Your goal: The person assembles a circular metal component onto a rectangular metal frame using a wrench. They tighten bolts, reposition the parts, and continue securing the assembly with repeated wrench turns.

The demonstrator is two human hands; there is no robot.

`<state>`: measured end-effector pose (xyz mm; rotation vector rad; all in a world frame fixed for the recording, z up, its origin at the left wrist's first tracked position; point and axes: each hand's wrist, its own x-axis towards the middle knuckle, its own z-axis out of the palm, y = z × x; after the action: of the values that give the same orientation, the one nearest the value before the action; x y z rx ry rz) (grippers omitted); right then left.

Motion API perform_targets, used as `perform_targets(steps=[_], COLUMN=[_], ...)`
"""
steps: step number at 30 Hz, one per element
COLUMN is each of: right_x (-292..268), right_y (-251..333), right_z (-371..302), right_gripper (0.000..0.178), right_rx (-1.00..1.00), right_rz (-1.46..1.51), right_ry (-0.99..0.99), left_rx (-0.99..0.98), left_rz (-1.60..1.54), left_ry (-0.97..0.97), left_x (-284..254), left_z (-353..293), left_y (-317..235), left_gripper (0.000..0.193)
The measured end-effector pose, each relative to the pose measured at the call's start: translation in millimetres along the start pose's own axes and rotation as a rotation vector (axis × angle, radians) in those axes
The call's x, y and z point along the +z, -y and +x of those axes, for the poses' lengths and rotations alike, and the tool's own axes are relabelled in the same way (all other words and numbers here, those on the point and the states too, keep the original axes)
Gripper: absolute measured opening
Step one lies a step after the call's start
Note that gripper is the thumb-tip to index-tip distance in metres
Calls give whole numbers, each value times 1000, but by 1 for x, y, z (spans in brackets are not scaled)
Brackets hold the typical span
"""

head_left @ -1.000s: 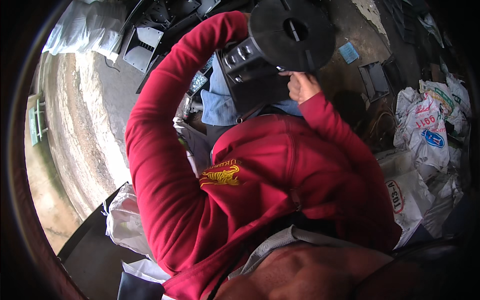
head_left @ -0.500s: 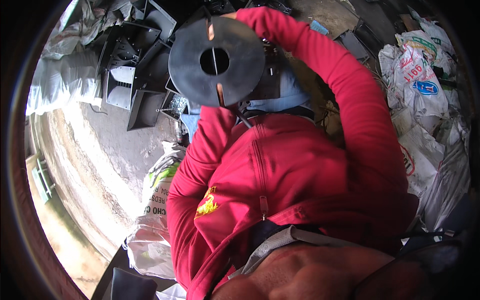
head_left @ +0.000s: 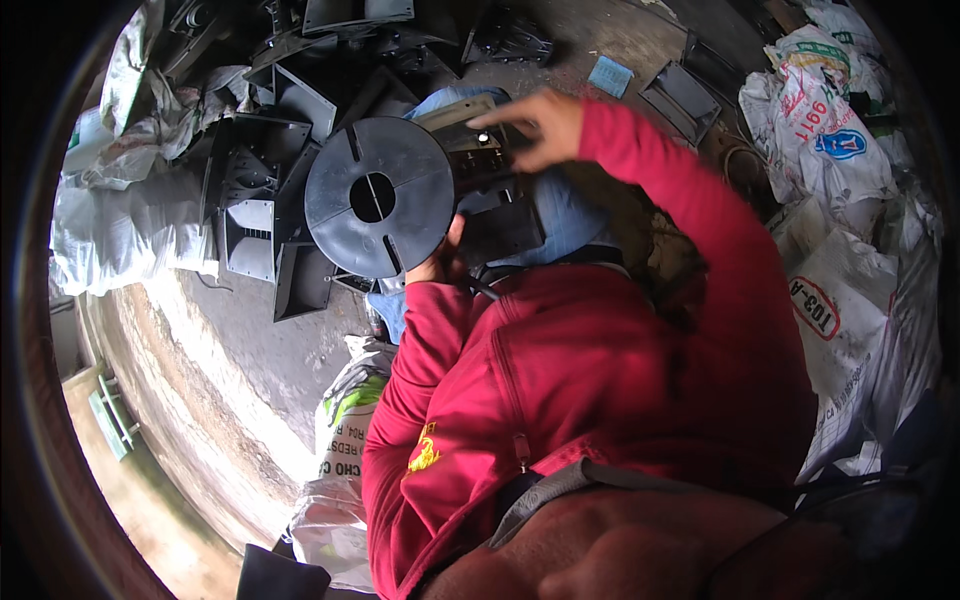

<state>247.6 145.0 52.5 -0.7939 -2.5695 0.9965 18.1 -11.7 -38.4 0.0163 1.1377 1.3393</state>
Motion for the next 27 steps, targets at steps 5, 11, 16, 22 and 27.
perform_targets(steps=[5, 11, 16, 22, 27], right_x=[21, 32, 46, 62, 53], right_y=[16, 10, -6, -7, -13], right_z=[-26, -18, -21, -23, -21], right_gripper=[102, 101, 104, 103, 107], right_rx=[158, 128, 106, 138, 182], right_rz=[-192, -305, -165, -113, 21], right_ry=[28, 11, -87, -151, -94], left_rx=[-29, -36, 543, 10, 36], left_rz=[-19, 9, 575, -11, -113], left_ry=[-13, -42, 1, 7, 22], left_x=[24, 20, -21, 19, 10], left_z=[-14, -16, 27, -8, 8], left_y=[-1, 3, 39, 7, 13], left_gripper=[36, 38, 31, 23, 34])
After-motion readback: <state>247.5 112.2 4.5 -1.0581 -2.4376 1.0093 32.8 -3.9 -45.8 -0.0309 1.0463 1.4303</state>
